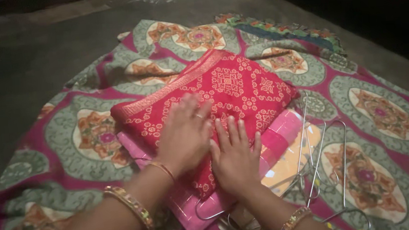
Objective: The person folds a red patterned cloth on a floor mat, smooths it, places it on a metal hanger, and hangs the hanger in a wooden wardrobe.
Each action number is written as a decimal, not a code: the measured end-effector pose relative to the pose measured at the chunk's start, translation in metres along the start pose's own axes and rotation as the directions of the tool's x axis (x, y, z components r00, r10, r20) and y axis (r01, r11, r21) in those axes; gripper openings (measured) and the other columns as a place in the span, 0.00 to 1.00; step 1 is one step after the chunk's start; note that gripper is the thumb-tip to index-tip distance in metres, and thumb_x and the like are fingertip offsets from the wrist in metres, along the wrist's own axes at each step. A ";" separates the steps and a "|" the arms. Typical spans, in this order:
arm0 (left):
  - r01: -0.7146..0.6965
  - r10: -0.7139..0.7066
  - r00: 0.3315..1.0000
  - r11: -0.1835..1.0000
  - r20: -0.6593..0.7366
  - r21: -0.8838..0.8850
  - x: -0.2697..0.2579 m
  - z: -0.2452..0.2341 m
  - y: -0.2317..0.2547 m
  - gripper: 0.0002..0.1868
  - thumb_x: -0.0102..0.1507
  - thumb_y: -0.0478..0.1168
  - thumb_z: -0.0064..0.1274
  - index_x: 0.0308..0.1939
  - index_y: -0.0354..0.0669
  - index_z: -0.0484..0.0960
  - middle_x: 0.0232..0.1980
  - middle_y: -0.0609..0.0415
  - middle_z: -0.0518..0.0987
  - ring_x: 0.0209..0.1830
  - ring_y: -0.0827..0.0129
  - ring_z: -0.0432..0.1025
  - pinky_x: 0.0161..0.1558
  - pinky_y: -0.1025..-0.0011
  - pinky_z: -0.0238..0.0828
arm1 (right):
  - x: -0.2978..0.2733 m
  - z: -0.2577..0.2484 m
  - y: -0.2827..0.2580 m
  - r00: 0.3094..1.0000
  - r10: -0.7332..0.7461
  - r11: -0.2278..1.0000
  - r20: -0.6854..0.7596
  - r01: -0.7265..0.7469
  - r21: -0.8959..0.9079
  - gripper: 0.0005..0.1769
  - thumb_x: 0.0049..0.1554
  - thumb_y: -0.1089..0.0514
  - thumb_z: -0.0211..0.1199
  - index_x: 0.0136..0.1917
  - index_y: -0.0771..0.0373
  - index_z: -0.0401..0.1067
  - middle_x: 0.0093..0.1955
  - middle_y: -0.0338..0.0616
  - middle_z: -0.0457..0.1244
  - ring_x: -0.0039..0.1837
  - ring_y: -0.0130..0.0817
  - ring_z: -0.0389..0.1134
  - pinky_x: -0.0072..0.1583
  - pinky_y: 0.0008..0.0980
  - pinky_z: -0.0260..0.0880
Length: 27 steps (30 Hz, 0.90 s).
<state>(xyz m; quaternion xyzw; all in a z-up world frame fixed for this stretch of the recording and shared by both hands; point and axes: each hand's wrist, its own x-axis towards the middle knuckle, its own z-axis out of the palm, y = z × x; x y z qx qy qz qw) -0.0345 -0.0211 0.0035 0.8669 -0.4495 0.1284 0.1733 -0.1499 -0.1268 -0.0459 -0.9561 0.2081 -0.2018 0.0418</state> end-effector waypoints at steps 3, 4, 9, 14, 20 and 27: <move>-0.040 0.046 0.995 0.997 0.086 -0.064 -0.015 0.000 0.005 0.32 0.69 0.57 0.34 0.75 0.51 0.62 0.80 0.45 0.56 0.81 0.55 0.45 0.76 0.50 0.33 | 0.002 0.000 0.003 0.999 -0.027 0.997 0.042 0.030 -0.072 0.34 0.63 0.41 0.43 0.80 0.50 0.52 0.84 0.49 0.42 0.84 0.46 0.36 0.75 0.64 0.26; -0.027 0.036 0.991 0.997 0.129 -0.069 -0.017 -0.001 0.003 0.33 0.68 0.58 0.35 0.75 0.52 0.62 0.80 0.46 0.55 0.81 0.56 0.45 0.75 0.50 0.32 | 0.003 -0.001 0.003 0.999 -0.011 1.000 0.035 0.012 -0.028 0.34 0.64 0.41 0.42 0.81 0.48 0.51 0.84 0.48 0.43 0.84 0.45 0.37 0.75 0.65 0.25; 0.143 -0.143 0.989 0.989 0.021 0.037 -0.029 -0.013 -0.040 0.35 0.67 0.59 0.34 0.76 0.52 0.60 0.80 0.46 0.54 0.79 0.55 0.44 0.73 0.48 0.29 | -0.001 -0.005 -0.003 0.996 0.048 0.998 0.075 -0.051 0.039 0.35 0.64 0.36 0.42 0.81 0.46 0.49 0.84 0.46 0.42 0.83 0.43 0.37 0.75 0.65 0.24; 0.216 -0.214 0.976 0.963 -0.025 0.159 -0.020 -0.010 -0.029 0.32 0.68 0.54 0.34 0.76 0.48 0.61 0.79 0.44 0.57 0.81 0.55 0.46 0.76 0.50 0.32 | 0.000 -0.006 -0.006 0.998 0.056 0.998 0.020 -0.056 -0.021 0.36 0.64 0.35 0.41 0.81 0.45 0.49 0.83 0.46 0.42 0.83 0.43 0.37 0.74 0.66 0.24; -0.078 0.070 0.993 0.994 -0.099 -0.076 -0.030 -0.003 0.032 0.30 0.71 0.50 0.36 0.75 0.42 0.64 0.78 0.41 0.59 0.81 0.53 0.48 0.78 0.51 0.35 | -0.003 0.002 0.003 0.995 -0.038 0.965 0.095 0.061 -0.255 0.38 0.59 0.42 0.47 0.79 0.55 0.49 0.86 0.46 0.39 0.87 0.47 0.34 0.75 0.68 0.23; -0.033 0.029 0.998 0.997 -0.050 -0.066 -0.037 -0.002 0.001 0.30 0.69 0.54 0.37 0.74 0.49 0.65 0.79 0.47 0.59 0.81 0.56 0.49 0.76 0.52 0.35 | -0.006 -0.002 -0.005 0.999 0.036 0.999 -0.001 -0.036 -0.029 0.36 0.61 0.42 0.46 0.81 0.46 0.50 0.84 0.45 0.42 0.84 0.42 0.37 0.75 0.63 0.24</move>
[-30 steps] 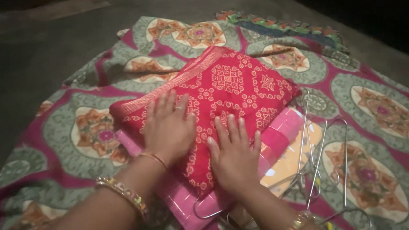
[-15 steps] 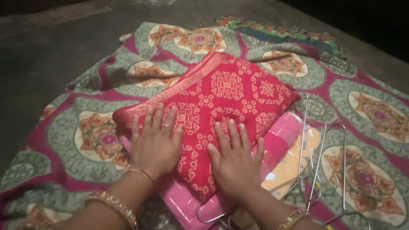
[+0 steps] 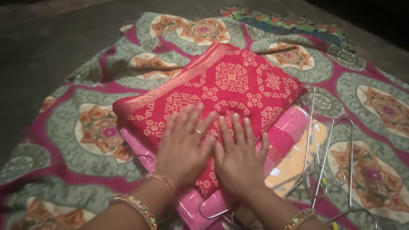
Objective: The person folds a red patterned cloth on a floor mat, smooths it, places it on a metal hanger, and hangs the hanger in a wooden wardrobe.
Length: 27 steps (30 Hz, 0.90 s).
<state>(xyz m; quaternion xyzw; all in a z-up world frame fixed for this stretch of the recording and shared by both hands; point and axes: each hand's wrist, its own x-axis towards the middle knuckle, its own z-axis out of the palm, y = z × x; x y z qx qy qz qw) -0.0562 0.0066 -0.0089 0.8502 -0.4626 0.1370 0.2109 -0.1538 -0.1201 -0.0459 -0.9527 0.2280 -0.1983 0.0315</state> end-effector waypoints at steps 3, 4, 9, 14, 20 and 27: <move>0.090 -0.088 0.995 0.995 -0.053 0.034 0.003 0.003 -0.022 0.31 0.69 0.55 0.37 0.75 0.52 0.64 0.79 0.47 0.59 0.80 0.56 0.49 0.76 0.53 0.37 | 0.000 -0.004 -0.005 1.000 0.018 0.999 -0.004 -0.018 0.038 0.35 0.63 0.37 0.45 0.81 0.45 0.51 0.83 0.46 0.44 0.83 0.43 0.38 0.75 0.63 0.25; 0.116 -0.111 0.990 0.991 -0.086 0.059 0.007 0.003 -0.029 0.32 0.69 0.55 0.37 0.76 0.52 0.64 0.79 0.46 0.59 0.80 0.56 0.49 0.76 0.53 0.37 | 0.001 -0.005 -0.005 1.000 0.014 0.999 -0.028 -0.014 0.029 0.35 0.63 0.37 0.45 0.81 0.45 0.51 0.83 0.45 0.45 0.83 0.42 0.39 0.75 0.62 0.25; 0.538 -0.537 0.840 0.843 0.080 0.008 0.022 -0.014 -0.074 0.31 0.71 0.56 0.33 0.77 0.54 0.61 0.80 0.50 0.58 0.80 0.53 0.49 0.78 0.52 0.37 | 0.002 -0.007 -0.006 0.999 0.001 0.999 -0.047 0.001 0.045 0.35 0.63 0.37 0.45 0.80 0.46 0.52 0.82 0.46 0.46 0.83 0.44 0.40 0.75 0.62 0.26; 0.680 -0.671 0.734 0.725 -0.108 0.113 0.019 -0.029 -0.094 0.32 0.68 0.51 0.37 0.75 0.47 0.60 0.78 0.42 0.56 0.80 0.46 0.44 0.76 0.47 0.29 | 0.001 -0.009 -0.005 0.998 -0.006 0.999 -0.057 0.009 0.044 0.35 0.63 0.37 0.46 0.80 0.47 0.53 0.82 0.47 0.46 0.83 0.44 0.41 0.74 0.62 0.27; 0.108 -0.085 0.982 0.985 -0.166 0.132 0.028 0.003 -0.014 0.30 0.72 0.45 0.38 0.77 0.36 0.62 0.79 0.34 0.61 0.82 0.46 0.50 0.82 0.53 0.38 | -0.002 -0.006 -0.004 0.996 -0.027 0.999 -0.090 0.029 0.028 0.35 0.64 0.38 0.46 0.81 0.48 0.54 0.83 0.48 0.47 0.83 0.46 0.42 0.76 0.63 0.29; 0.072 -0.066 0.988 0.997 -0.137 0.036 0.015 0.013 -0.004 0.30 0.69 0.57 0.39 0.73 0.53 0.68 0.77 0.44 0.63 0.79 0.52 0.51 0.77 0.51 0.37 | -0.003 -0.004 -0.003 0.993 -0.050 0.999 -0.108 0.050 -0.003 0.36 0.62 0.41 0.49 0.80 0.49 0.55 0.82 0.49 0.48 0.83 0.46 0.43 0.75 0.64 0.30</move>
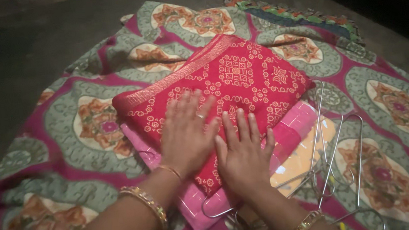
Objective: The person folds a red patterned cloth on a floor mat, smooths it, places it on a metal hanger, and hangs the hanger in a wooden wardrobe.
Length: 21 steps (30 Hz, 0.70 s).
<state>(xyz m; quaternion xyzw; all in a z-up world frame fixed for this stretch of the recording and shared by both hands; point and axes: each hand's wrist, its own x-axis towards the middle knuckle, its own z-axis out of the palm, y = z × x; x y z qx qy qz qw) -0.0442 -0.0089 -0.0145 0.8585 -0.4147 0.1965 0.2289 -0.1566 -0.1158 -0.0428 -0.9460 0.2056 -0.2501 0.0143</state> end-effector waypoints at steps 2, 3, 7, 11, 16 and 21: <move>0.089 -0.087 0.995 0.994 -0.040 0.057 0.006 0.002 -0.016 0.31 0.69 0.57 0.39 0.74 0.51 0.68 0.77 0.44 0.63 0.79 0.51 0.52 0.76 0.50 0.37 | 0.001 -0.001 -0.003 1.000 0.019 1.000 -0.005 -0.019 0.022 0.34 0.63 0.39 0.48 0.80 0.48 0.56 0.81 0.49 0.49 0.82 0.46 0.44 0.76 0.64 0.30; 0.134 -0.132 0.991 0.989 -0.023 0.069 0.009 0.003 -0.024 0.31 0.69 0.57 0.39 0.74 0.51 0.67 0.77 0.45 0.63 0.78 0.51 0.52 0.76 0.50 0.37 | 0.001 -0.002 -0.004 1.000 0.017 0.999 -0.016 -0.016 0.029 0.34 0.63 0.39 0.48 0.80 0.48 0.56 0.81 0.49 0.50 0.82 0.46 0.44 0.76 0.63 0.30; 0.393 -0.397 0.916 0.917 0.059 0.069 0.021 -0.004 -0.058 0.32 0.68 0.59 0.36 0.75 0.54 0.66 0.76 0.48 0.64 0.77 0.53 0.55 0.74 0.47 0.38 | 0.001 -0.005 -0.004 1.000 0.017 0.999 -0.013 -0.016 0.035 0.34 0.64 0.39 0.48 0.80 0.48 0.56 0.82 0.49 0.49 0.83 0.46 0.44 0.76 0.63 0.30; 0.732 -0.710 0.604 0.674 0.361 0.101 0.018 -0.019 -0.096 0.29 0.74 0.57 0.28 0.74 0.55 0.71 0.74 0.44 0.70 0.76 0.45 0.60 0.75 0.43 0.48 | 0.003 -0.006 -0.004 0.999 0.016 1.000 0.030 -0.016 0.026 0.34 0.64 0.38 0.46 0.81 0.47 0.53 0.82 0.48 0.47 0.83 0.45 0.41 0.75 0.64 0.28; 0.529 -0.555 0.828 0.822 0.086 0.208 0.007 -0.019 -0.091 0.26 0.71 0.50 0.37 0.68 0.41 0.72 0.76 0.39 0.66 0.79 0.45 0.55 0.78 0.48 0.46 | 0.005 -0.005 -0.005 0.995 0.041 0.999 0.089 -0.039 -0.019 0.35 0.65 0.38 0.42 0.82 0.46 0.49 0.84 0.46 0.43 0.83 0.44 0.39 0.76 0.63 0.27; -0.042 0.041 0.984 0.999 -0.172 0.000 0.016 -0.012 -0.002 0.34 0.70 0.39 0.41 0.80 0.38 0.57 0.83 0.36 0.58 0.86 0.48 0.46 0.83 0.54 0.37 | 0.004 -0.004 -0.002 0.990 0.024 0.998 0.138 -0.017 -0.053 0.37 0.63 0.39 0.43 0.82 0.48 0.47 0.84 0.48 0.41 0.84 0.45 0.37 0.74 0.64 0.26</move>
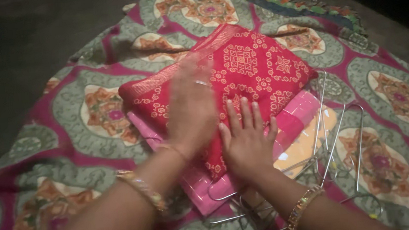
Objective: The person folds a red patterned cloth on a floor mat, smooths it, places it on a metal hanger, and hangs the hanger in a wooden wardrobe.
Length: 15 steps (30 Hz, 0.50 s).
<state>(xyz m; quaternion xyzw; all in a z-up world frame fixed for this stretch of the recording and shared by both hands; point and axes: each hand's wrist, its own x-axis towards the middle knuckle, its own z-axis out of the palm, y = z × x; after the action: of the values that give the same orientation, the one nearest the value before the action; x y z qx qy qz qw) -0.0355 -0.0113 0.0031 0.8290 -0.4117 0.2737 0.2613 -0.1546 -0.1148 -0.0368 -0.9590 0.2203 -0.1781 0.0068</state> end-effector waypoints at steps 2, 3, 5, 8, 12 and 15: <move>0.073 -0.068 0.996 0.994 0.065 -0.076 -0.002 0.004 0.027 0.32 0.70 0.46 0.40 0.78 0.43 0.59 0.81 0.36 0.57 0.84 0.50 0.45 0.79 0.51 0.34 | 0.001 0.000 0.003 0.999 -0.048 0.997 -0.008 0.047 -0.057 0.40 0.60 0.41 0.48 0.82 0.52 0.47 0.84 0.50 0.41 0.84 0.47 0.36 0.73 0.64 0.26; 0.112 -0.101 0.990 0.987 0.099 -0.113 -0.004 0.004 0.030 0.31 0.70 0.49 0.39 0.77 0.46 0.60 0.81 0.37 0.56 0.83 0.51 0.45 0.77 0.50 0.33 | 0.000 0.000 0.004 0.999 -0.034 0.999 -0.012 0.034 -0.019 0.39 0.61 0.40 0.46 0.82 0.51 0.48 0.84 0.50 0.42 0.83 0.47 0.37 0.74 0.64 0.26; 0.142 -0.145 0.972 0.989 0.187 0.026 -0.013 0.000 0.022 0.33 0.69 0.55 0.38 0.76 0.50 0.61 0.80 0.41 0.56 0.82 0.53 0.45 0.76 0.47 0.31 | -0.002 0.001 0.002 1.000 -0.006 0.998 -0.020 0.007 0.055 0.36 0.63 0.39 0.43 0.82 0.47 0.49 0.84 0.49 0.43 0.83 0.46 0.37 0.74 0.65 0.25; 0.175 -0.197 0.956 0.978 0.216 0.115 -0.021 0.000 0.004 0.35 0.67 0.60 0.40 0.75 0.53 0.62 0.79 0.44 0.57 0.81 0.55 0.46 0.76 0.44 0.30 | 0.001 -0.001 -0.001 1.000 0.006 0.998 -0.026 -0.005 0.056 0.35 0.64 0.38 0.43 0.81 0.47 0.51 0.83 0.49 0.44 0.83 0.46 0.39 0.75 0.64 0.26; 0.174 -0.194 0.969 0.976 0.155 0.130 -0.027 0.006 0.000 0.36 0.65 0.61 0.43 0.75 0.53 0.65 0.79 0.44 0.60 0.81 0.56 0.47 0.76 0.43 0.30 | 0.005 -0.015 0.000 0.998 -0.029 0.998 -0.048 0.031 0.051 0.34 0.63 0.39 0.46 0.79 0.51 0.56 0.81 0.51 0.46 0.82 0.46 0.42 0.74 0.66 0.27; 0.172 -0.187 0.972 0.979 0.142 0.112 -0.031 0.010 -0.001 0.36 0.66 0.60 0.42 0.76 0.53 0.64 0.79 0.44 0.60 0.80 0.55 0.48 0.76 0.43 0.30 | 0.007 -0.025 -0.001 0.992 -0.092 0.985 -0.087 0.103 0.135 0.30 0.65 0.41 0.46 0.77 0.51 0.61 0.83 0.51 0.47 0.84 0.45 0.43 0.77 0.62 0.30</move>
<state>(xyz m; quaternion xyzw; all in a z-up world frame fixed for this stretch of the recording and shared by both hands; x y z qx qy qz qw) -0.0477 -0.0004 -0.0248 0.8932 -0.3396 0.2050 0.2116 -0.1568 -0.1155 -0.0105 -0.9579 0.1602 -0.2317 0.0561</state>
